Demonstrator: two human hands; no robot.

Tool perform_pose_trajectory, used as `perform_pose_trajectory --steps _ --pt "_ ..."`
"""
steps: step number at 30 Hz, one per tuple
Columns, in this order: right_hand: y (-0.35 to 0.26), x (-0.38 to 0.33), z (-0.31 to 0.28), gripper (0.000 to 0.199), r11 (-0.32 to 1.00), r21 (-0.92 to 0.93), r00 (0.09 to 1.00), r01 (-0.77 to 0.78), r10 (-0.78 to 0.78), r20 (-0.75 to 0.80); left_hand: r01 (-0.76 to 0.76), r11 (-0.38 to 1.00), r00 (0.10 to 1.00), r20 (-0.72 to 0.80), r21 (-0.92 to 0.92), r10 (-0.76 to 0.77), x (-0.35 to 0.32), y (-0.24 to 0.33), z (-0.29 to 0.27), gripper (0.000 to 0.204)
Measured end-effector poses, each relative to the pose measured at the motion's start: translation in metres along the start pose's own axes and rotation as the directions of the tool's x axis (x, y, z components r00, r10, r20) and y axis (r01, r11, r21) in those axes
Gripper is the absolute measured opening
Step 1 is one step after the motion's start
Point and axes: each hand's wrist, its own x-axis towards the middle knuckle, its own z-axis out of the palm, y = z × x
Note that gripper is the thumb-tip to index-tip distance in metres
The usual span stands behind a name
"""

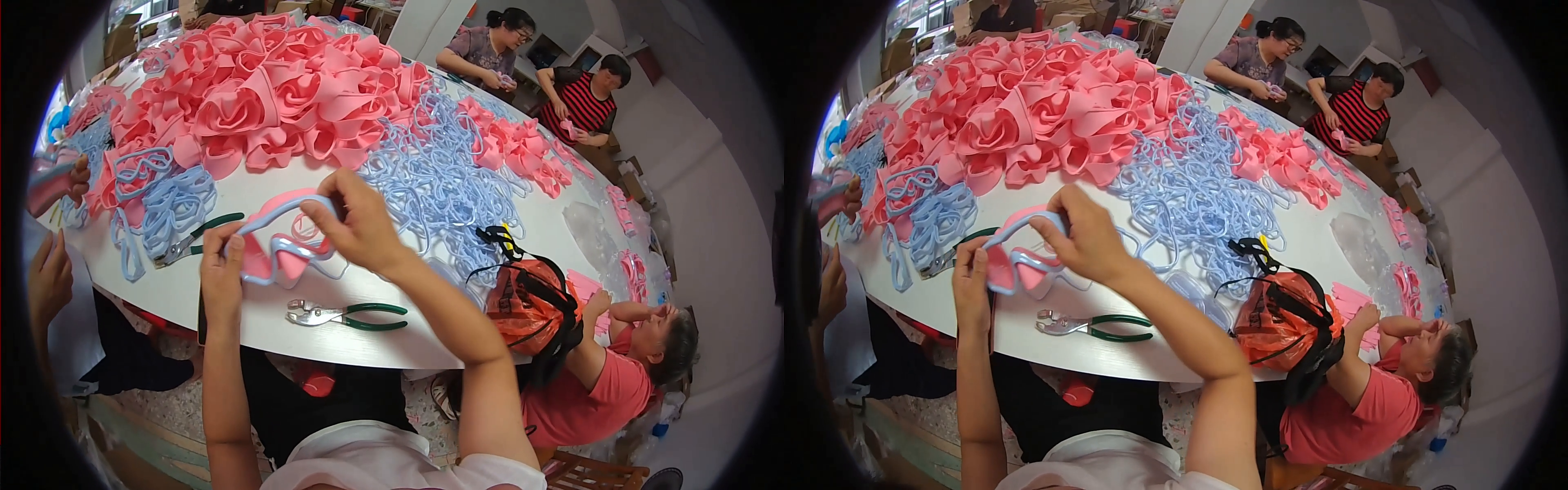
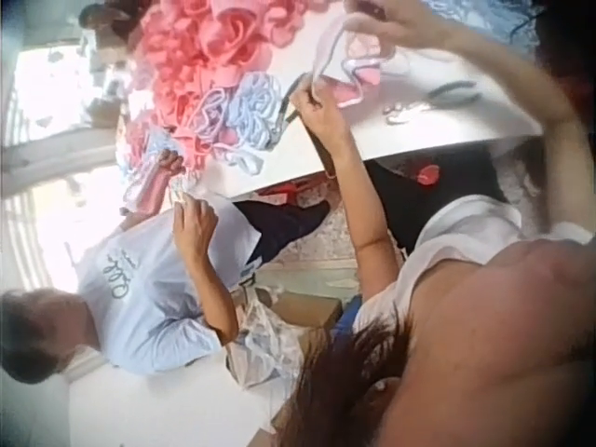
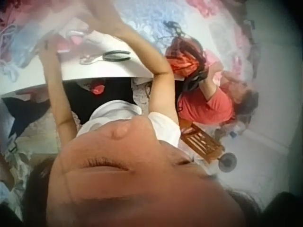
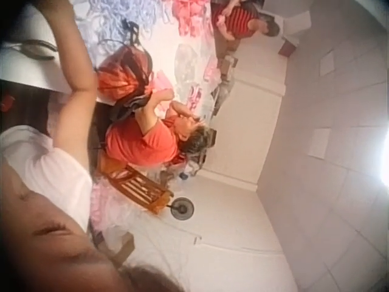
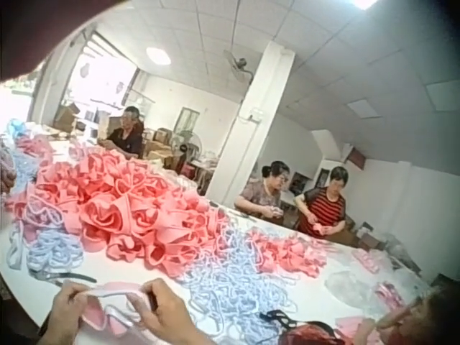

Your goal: The person is seen assembling the pink and blue diving masks by inserting the glass lens and the plastic frame.

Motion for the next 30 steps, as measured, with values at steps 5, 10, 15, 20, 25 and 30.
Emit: perform_pose_trajectory --steps 5,10,15,20,25,30 --pt "0.017 0.024 -0.122 0.021 0.819 -0.568 0.979 -0.083 -0.041 -0.202 -0.053 0.997 0.999 0.002 0.062 0.053 -0.011 0.013 0.011 0.045" --pt "0.105 -0.007 -0.265 0.038 0.130 -0.937 0.934 -0.325 0.196 -0.297 0.078 0.987 0.995 -0.052 -0.141 -0.086 -0.034 0.007 -0.018 0.034" --pt "0.201 -0.069 -0.369 0.034 -0.199 -0.863 0.755 -0.465 0.420 -0.504 0.131 0.969 0.991 -0.004 -0.210 -0.135 -0.049 0.012 -0.020 0.032" --pt "0.240 -0.067 -0.384 0.033 -0.119 -0.838 0.653 -0.533 0.571 -0.497 0.148 0.973 0.987 -0.035 -0.178 -0.157 -0.060 0.018 -0.033 0.032" --pt "0.192 0.016 -0.250 0.028 0.299 -0.925 0.898 -0.236 0.431 -0.090 0.189 0.970 0.974 -0.099 -0.151 -0.205 -0.069 0.020 -0.042 0.029" --pt "0.114 0.054 -0.036 0.025 0.803 -0.571 0.930 0.173 0.057 0.363 0.183 0.970 0.976 -0.087 -0.157 -0.198 -0.077 0.018 -0.048 0.028"
